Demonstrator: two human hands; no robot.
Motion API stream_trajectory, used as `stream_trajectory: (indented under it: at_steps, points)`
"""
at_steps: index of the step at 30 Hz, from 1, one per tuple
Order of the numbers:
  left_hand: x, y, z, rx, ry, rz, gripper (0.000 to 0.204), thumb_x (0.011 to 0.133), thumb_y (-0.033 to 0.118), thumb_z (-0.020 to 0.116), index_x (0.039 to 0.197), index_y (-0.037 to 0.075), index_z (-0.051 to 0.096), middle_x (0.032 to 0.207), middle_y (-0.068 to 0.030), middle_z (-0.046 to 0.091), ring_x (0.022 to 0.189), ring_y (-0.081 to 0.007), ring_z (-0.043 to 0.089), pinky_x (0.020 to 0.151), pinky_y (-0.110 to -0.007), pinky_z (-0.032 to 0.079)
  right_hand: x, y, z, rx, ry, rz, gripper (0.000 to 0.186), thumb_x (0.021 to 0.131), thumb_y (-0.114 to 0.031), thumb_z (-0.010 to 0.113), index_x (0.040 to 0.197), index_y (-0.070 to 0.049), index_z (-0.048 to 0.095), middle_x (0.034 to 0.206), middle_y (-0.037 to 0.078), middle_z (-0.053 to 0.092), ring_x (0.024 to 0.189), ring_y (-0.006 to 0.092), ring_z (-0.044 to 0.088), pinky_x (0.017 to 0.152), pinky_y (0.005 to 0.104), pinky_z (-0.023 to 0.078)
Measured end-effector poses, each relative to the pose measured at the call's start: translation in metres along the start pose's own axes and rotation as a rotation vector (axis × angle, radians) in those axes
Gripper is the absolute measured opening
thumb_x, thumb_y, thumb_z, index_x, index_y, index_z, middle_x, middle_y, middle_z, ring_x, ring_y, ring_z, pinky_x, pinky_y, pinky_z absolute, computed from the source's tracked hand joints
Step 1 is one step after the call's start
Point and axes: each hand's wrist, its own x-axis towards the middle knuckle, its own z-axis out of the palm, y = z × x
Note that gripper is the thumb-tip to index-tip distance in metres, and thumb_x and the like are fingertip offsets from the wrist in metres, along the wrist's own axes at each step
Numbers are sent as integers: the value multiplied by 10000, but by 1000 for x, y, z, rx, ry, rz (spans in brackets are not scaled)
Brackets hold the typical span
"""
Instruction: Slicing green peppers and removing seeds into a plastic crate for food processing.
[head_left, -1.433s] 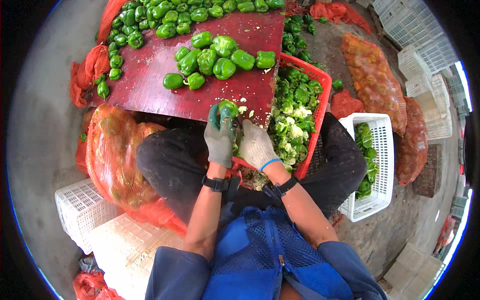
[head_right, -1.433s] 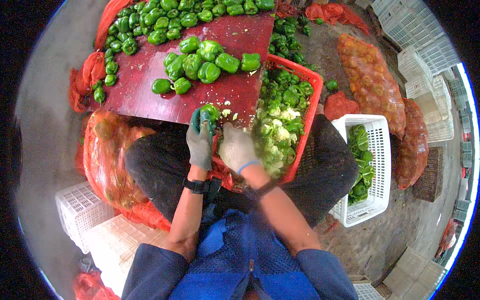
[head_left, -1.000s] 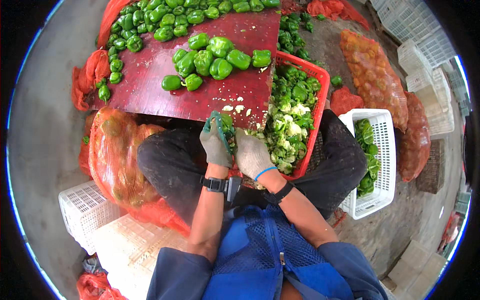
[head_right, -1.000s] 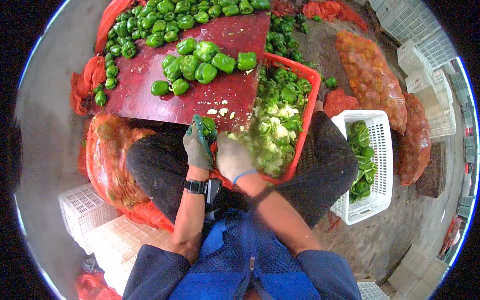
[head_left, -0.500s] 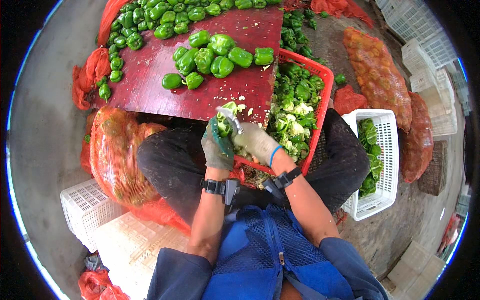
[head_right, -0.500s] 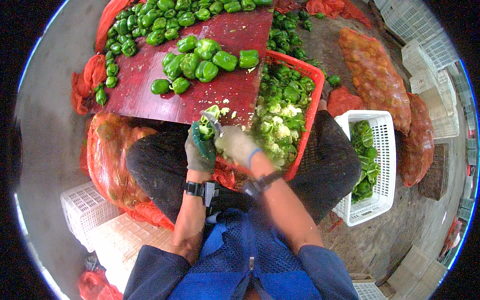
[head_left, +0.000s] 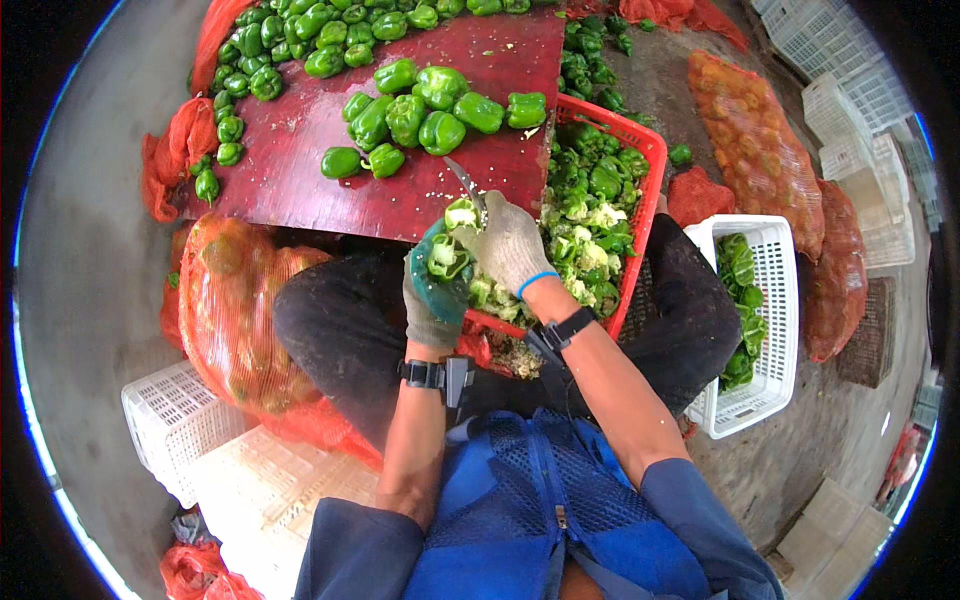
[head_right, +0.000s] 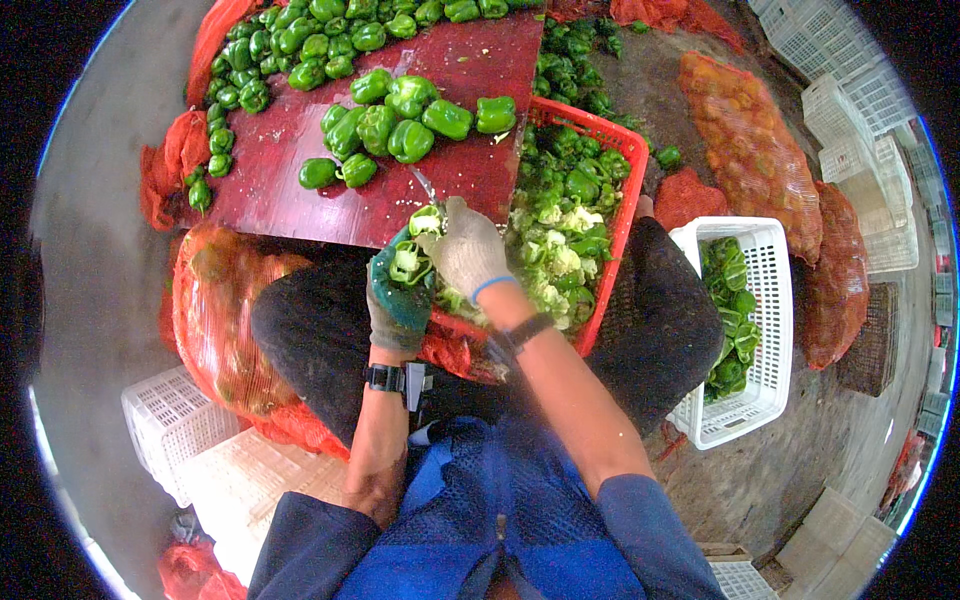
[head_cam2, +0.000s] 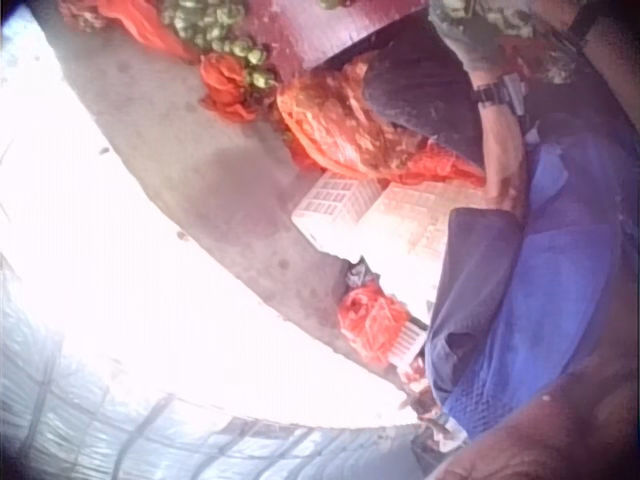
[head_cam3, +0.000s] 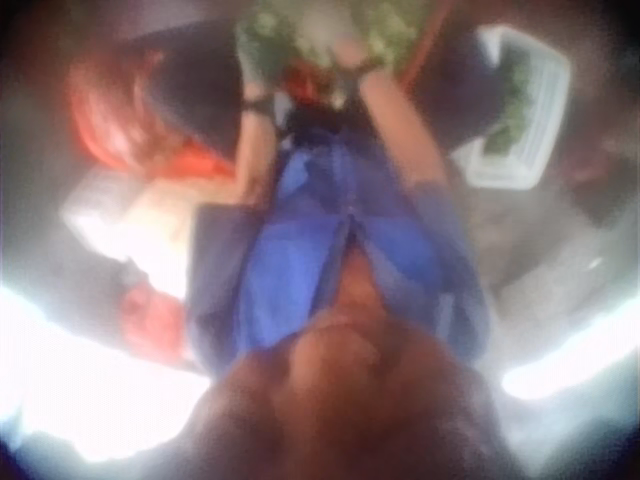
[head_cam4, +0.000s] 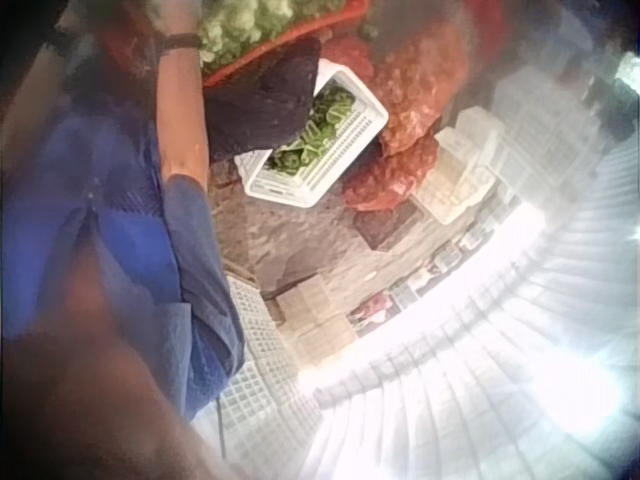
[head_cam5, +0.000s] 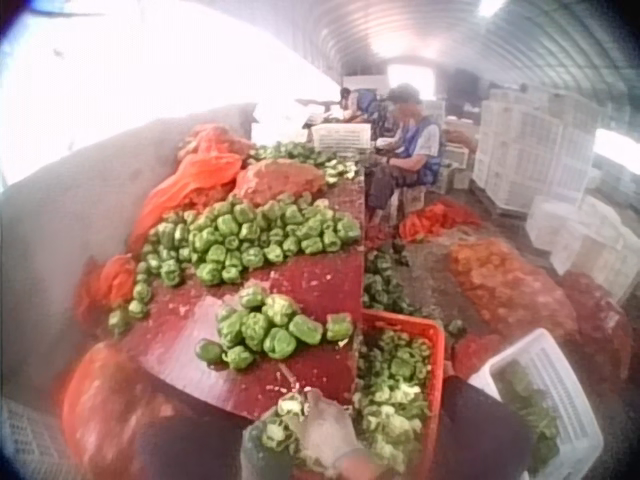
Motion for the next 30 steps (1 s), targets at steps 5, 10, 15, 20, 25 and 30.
stream_trajectory:
  at_steps: [5, 10, 15, 20, 25, 30]
  points:
    - [6, -17, -2, 120, 68, 72, 518, 991, 15, 701, 1496, -8, 588, 1270, -100, 732, 1088, -178, 720, 954, -330, 615, 13, 12, 6, -152, 146, -39, 472, 909, -337, 838, 1129, 7, 603, 901, 242, 748, 924, 459, 754, 771, 553, 614]
    - [5, -5, 3, -382, 110, -182, 532, 975, 27, 724, 1482, -37, 575, 1263, -120, 713, 1071, -188, 722, 925, -312, 623, 3, 0, -2, -93, 135, -77, 450, 916, -348, 834, 1121, -6, 624, 904, 236, 743, 916, 453, 747, 793, 526, 613]
    - [3, -37, -14, 160, 70, 64, 518, 1167, 413, 429, 1493, 54, 612, 1411, -100, 697, 1256, -231, 682, 1092, -399, 566, -22, -13, -10, -8, -79, -323, 273, 977, -293, 733, 1061, -41, 672, 978, 238, 747, 967, 437, 745, 862, 520, 610]
    - [-6, -14, 8, -470, 115, -231, 498, 1169, 422, 456, 1478, 70, 626, 1384, -75, 706, 1256, -229, 675, 1117, -414, 543, -31, 0, -3, -24, -101, -380, 166, 923, -147, 671, 1051, -41, 670, 929, 240, 729, 944, 442, 744, 862, 542, 607]
    - [-13, -28, 8, -342, 10, -189, 462, 1166, 424, 480, 1400, 72, 668, 1323, -73, 728, 1224, -227, 683, 1085, -397, 555, -41, 6, -9, -1, -62, -426, 167, 866, -75, 661, 1030, -63, 684, 891, 234, 735, 884, 444, 747, 802, 531, 616]
    - [-21, -27, 17, -585, 63, -377, 425, 1160, 397, 503, 1359, 67, 681, 1278, -75, 744, 1162, -233, 712, 1052, -400, 571, -50, 12, -12, -124, -59, -365, 186, 838, -98, 670, 1012, -41, 698, 877, 242, 746, 873, 432, 758, 823, 513, 615]
